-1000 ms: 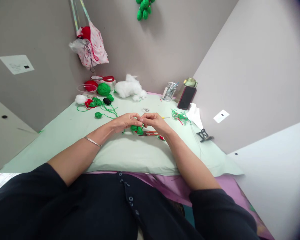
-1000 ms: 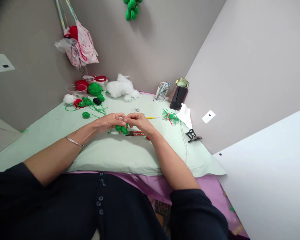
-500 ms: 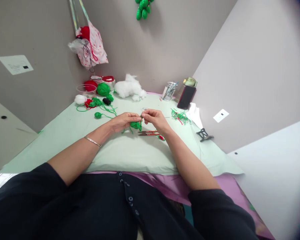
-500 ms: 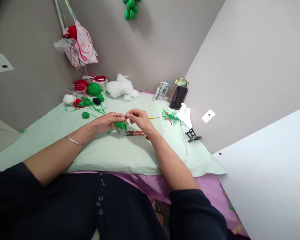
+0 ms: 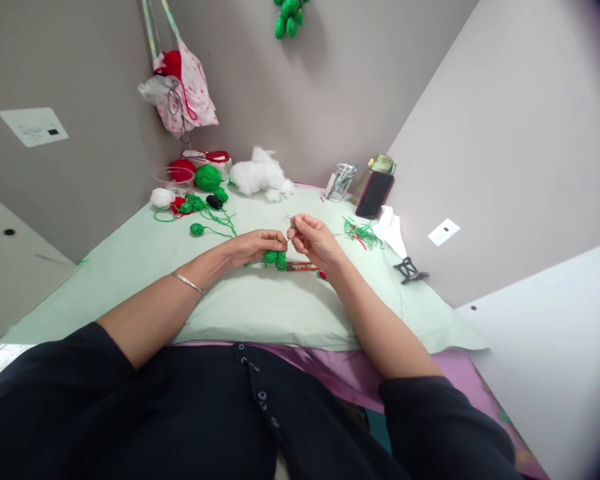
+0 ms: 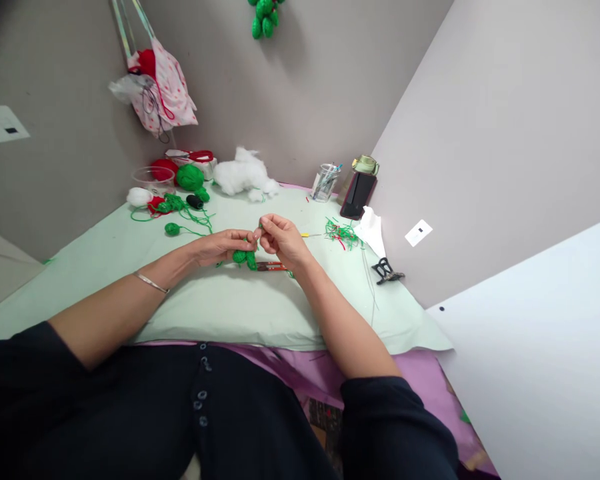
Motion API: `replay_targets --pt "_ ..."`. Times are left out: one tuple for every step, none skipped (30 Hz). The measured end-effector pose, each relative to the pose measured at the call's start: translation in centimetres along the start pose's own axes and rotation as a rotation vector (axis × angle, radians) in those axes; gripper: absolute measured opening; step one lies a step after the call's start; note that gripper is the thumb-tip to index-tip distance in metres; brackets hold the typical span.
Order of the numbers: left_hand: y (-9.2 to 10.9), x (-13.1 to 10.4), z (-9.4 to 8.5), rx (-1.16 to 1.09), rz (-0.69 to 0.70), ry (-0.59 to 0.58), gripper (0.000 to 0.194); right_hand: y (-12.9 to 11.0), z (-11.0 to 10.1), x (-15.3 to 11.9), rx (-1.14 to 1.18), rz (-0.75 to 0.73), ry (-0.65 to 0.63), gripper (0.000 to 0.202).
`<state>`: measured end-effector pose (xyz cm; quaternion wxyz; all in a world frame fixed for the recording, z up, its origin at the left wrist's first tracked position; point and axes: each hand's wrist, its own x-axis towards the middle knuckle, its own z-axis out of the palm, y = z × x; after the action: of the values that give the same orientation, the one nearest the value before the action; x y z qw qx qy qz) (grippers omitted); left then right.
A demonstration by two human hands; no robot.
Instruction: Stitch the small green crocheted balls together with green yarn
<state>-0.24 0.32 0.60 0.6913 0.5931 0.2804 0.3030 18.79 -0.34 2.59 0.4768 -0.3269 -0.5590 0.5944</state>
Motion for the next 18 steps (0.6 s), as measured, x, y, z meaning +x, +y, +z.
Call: replay_targets --pt "0.0 0.0 0.0 0.010 -0.001 0.007 0.026 0.0 0.0 0.0 0.013 0.011 -0.005 0.049" --pt "0.0 0.1 0.1 0.020 0.001 0.025 0.026 0.1 0.0 0.1 0.027 0.011 0.006 0.049" --pt "0.0 0.1 0.2 0.028 0.004 0.050 0.027 0.2 -0.1 0.2 0.046 0.006 0.027 0.049" --pt "0.0 0.1 0.3 0.034 0.009 0.078 0.028 0.2 -0.2 0.3 0.067 -0.001 0.049 0.049" --pt "0.1 0.2 0.4 0.038 0.019 0.107 0.029 0.3 -0.3 0.4 0.088 -0.008 0.071 0.049" --pt "0.1 0.2 0.5 0.040 0.035 0.135 0.030 0.3 -0.3 0.5 0.108 -0.018 0.091 0.049" --pt "0.1 0.3 0.5 0.041 0.052 0.161 0.031 0.3 -0.3 0.6 0.124 -0.029 0.111 0.050" --pt "0.1 0.3 0.5 0.043 0.066 0.182 0.031 0.3 -0.4 0.6 0.134 -0.041 0.130 0.050" --pt "0.0 0.4 0.5 0.046 0.074 0.201 0.031 0.2 -0.4 0.6 0.136 -0.051 0.143 0.049" --pt "-0.1 0.4 0.5 0.049 0.077 0.216 0.031 0.1 -0.4 0.5 0.131 -0.056 0.149 0.048" --pt "-0.2 0.5 0.4 0.048 0.075 0.229 0.032 0.0 -0.5 0.5 0.120 -0.056 0.146 0.047" --pt "-0.4 0.5 0.3 0.039 0.069 0.237 0.034 -0.1 -0.5 0.4 0.109 -0.055 0.139 0.045" --pt "-0.5 0.5 0.2 0.020 0.066 0.240 0.036 -0.3 -0.6 0.4 0.101 -0.056 0.132 0.043" --pt "-0.6 0.5 0.1 -0.010 0.067 0.243 0.039 -0.4 -0.8 0.4 0.099 -0.060 0.129 0.042" --pt "-0.7 0.5 0.0 -0.046 0.071 0.245 0.042 -0.5 -0.9 0.3 0.102 -0.067 0.133 0.041" --pt "-0.7 0.5 -0.1 -0.082 0.075 0.247 0.045 -0.6 -1.1 0.3 0.107 -0.075 0.143 0.040" --pt "-0.7 0.5 -0.2 -0.113 0.080 0.252 0.046 -0.7 -1.2 0.3 0.110 -0.082 0.154 0.039" --pt "-0.6 0.5 -0.2 -0.137 0.088 0.263 0.046 -0.8 -1.3 0.4 0.108 -0.088 0.165 0.039"
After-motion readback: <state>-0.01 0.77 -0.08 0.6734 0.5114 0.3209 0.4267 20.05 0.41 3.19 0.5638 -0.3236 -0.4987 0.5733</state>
